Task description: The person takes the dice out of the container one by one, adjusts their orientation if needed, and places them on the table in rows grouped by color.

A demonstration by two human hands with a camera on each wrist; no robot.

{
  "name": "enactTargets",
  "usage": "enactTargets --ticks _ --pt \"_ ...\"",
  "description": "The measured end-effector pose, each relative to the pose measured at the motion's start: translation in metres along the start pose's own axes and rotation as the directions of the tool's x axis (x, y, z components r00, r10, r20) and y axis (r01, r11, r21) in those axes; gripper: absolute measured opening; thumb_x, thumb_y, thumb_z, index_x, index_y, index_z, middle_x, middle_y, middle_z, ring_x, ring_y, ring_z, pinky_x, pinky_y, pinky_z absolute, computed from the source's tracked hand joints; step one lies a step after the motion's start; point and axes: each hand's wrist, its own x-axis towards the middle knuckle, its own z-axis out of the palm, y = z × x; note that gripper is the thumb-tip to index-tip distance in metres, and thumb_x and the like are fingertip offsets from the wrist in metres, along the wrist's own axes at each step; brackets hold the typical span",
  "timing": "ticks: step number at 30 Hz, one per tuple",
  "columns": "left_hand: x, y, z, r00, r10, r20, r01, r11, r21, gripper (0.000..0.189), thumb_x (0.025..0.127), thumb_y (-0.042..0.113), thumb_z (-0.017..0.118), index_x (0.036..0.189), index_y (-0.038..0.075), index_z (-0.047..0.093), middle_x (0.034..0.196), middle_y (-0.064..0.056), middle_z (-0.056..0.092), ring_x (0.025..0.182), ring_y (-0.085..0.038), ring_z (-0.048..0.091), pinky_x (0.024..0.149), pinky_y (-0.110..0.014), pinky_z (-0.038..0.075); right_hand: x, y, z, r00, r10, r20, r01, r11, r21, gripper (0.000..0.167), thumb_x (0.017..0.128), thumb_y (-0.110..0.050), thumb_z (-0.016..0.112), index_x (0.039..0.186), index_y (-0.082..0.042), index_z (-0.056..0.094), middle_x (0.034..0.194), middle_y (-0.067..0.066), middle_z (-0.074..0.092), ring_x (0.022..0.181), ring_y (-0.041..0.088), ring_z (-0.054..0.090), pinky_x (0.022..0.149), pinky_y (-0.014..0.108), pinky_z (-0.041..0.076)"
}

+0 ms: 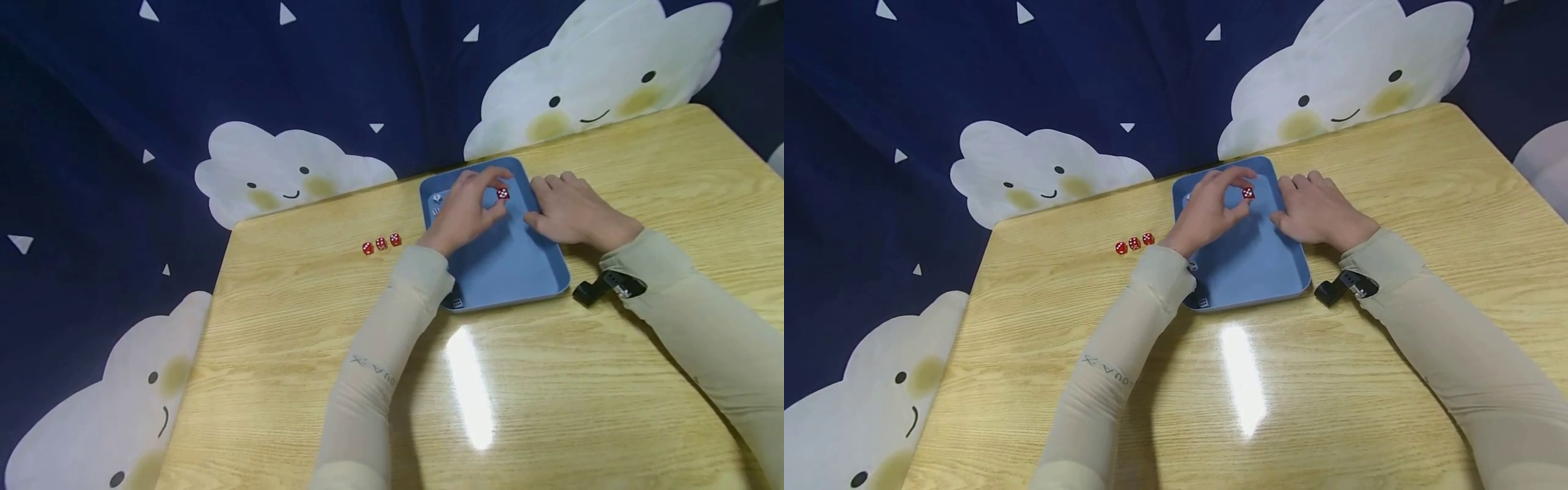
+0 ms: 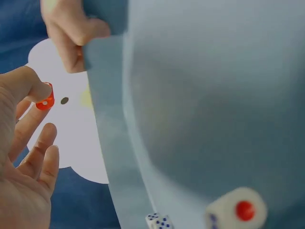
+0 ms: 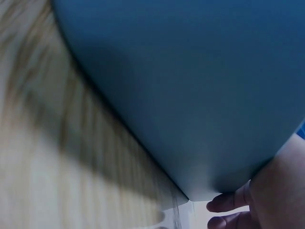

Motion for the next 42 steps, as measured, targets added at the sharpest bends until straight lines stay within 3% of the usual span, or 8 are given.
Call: enactTargets --ticks 12,24,33,42 --pt "-0.004 0.004 -0.017 0.997 0.064 -0.048 -0.063 0.998 0.014 0.042 0.100 0.021 0.066 0.141 0.021 0.059 0.133 0.003 0.071 0.128 -0.015 0.053 0.109 -0.026 0.044 0.000 -0.002 0.000 1.000 0.002 -0.006 -0.002 1.000 0.000 0.051 0.102 -0.034 0.048 0.128 0.010 0.047 0.115 0.034 0.058 0.100 0.047 0.049 0.082 0.056 0.040" --pt "-0.018 -0.001 -0.031 0.996 0.047 -0.073 -0.046 0.999 0.002 0.044 0.099 0.022 0.067 0.142 0.020 0.059 0.137 0.002 0.070 0.126 -0.015 0.053 0.109 -0.025 0.043 -0.001 -0.001 0.000 1.000 0.017 0.012 -0.017 1.000 0.011 0.055 0.103 -0.035 0.047 0.133 0.010 0.044 0.120 0.034 0.057 0.103 0.048 0.048 0.084 0.057 0.041" --pt "-0.032 -0.016 -0.039 0.978 0.083 -0.190 -0.086 0.996 -0.009 0.037 0.097 0.019 0.067 0.134 0.017 0.064 0.126 0.000 0.076 0.116 -0.020 0.058 0.103 -0.031 0.046 -0.001 -0.002 -0.001 1.000 0.017 0.014 -0.018 1.000 0.014 0.057 0.103 -0.035 0.046 0.137 0.011 0.042 0.125 0.036 0.056 0.107 0.049 0.047 0.087 0.060 0.041" --pt "-0.050 -0.040 -0.047 0.964 0.039 -0.264 -0.051 0.998 -0.042 0.036 0.095 0.019 0.070 0.131 0.012 0.066 0.122 -0.002 0.077 0.115 -0.023 0.058 0.103 -0.035 0.047 -0.003 -0.001 0.001 1.000 0.002 -0.013 -0.002 1.000 0.010 0.052 0.102 -0.034 0.047 0.131 0.009 0.046 0.118 0.032 0.057 0.103 0.047 0.048 0.084 0.057 0.040"
